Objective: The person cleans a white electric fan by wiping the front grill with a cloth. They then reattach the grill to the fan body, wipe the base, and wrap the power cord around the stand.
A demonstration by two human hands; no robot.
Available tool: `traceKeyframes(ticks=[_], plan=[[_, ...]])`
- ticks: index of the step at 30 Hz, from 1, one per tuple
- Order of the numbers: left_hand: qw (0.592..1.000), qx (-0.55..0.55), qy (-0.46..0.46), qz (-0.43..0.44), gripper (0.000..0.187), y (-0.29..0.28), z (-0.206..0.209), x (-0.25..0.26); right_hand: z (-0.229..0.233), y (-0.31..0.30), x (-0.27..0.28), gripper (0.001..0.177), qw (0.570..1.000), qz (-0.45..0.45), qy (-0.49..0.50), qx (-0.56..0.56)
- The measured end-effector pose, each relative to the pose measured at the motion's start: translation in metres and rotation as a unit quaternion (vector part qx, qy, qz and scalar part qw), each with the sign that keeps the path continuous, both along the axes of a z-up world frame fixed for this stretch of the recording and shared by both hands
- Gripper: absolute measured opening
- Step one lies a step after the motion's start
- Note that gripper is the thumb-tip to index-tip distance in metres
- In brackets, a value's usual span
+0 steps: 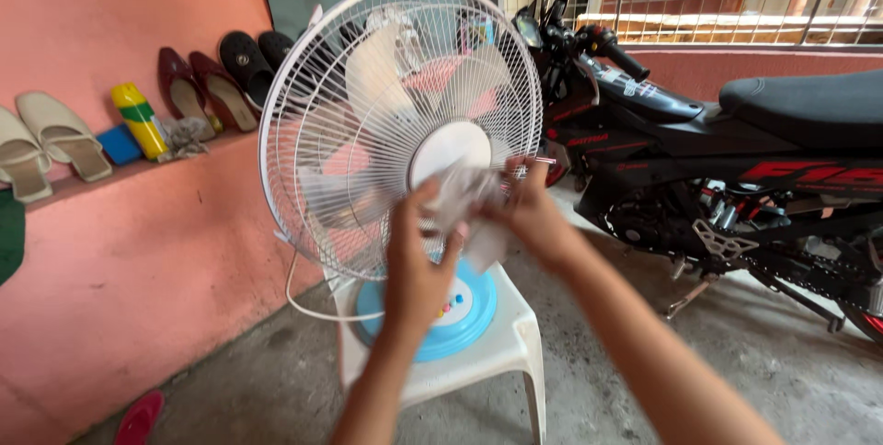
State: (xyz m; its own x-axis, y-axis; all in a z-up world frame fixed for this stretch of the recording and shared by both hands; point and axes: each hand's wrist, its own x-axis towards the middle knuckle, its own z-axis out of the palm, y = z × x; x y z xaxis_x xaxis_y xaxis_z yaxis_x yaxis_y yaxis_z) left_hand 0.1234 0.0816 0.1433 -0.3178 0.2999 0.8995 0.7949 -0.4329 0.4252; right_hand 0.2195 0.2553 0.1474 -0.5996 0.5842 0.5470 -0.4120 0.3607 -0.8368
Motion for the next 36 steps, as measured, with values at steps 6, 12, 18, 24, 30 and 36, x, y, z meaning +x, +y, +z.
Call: traceKeyframes(ticks=[6, 12, 18, 24, 30, 36], plan=[[0.917, -0.052, -0.336, -0.207, 0.022, 0.038, -0.070, -0.010, -0.056, -0.061, 0.009, 0.031, 0.989, 0.044, 0.092, -0.109], [0.881, -0.129, -0.430, -0.151, 0.027, 0.034, -0.085, -0.010, -0.075, -0.061, 0.000, 0.026, 0.999, 0.023, 0.004, -0.042], [0.970, -0.045, -0.203, 0.124, 0.035, 0.007, -0.059, 0.001, -0.029, -0.023, -0.013, 0.029, 0.949, -0.290, 0.090, 0.091], [0.965, 0.006, -0.196, 0.173, 0.037, 0.000, -0.050, -0.012, 0.032, -0.003, -0.050, 0.024, 0.885, -0.351, 0.192, 0.236], [0.967, 0.003, -0.197, 0.162, 0.034, 0.005, -0.064, -0.025, -0.038, -0.036, -0.057, 0.035, 0.879, -0.155, 0.085, 0.443], [0.966, 0.004, -0.194, 0.169, 0.035, 0.006, -0.082, -0.031, -0.031, 0.005, -0.038, 0.018, 0.867, -0.375, 0.122, 0.304]])
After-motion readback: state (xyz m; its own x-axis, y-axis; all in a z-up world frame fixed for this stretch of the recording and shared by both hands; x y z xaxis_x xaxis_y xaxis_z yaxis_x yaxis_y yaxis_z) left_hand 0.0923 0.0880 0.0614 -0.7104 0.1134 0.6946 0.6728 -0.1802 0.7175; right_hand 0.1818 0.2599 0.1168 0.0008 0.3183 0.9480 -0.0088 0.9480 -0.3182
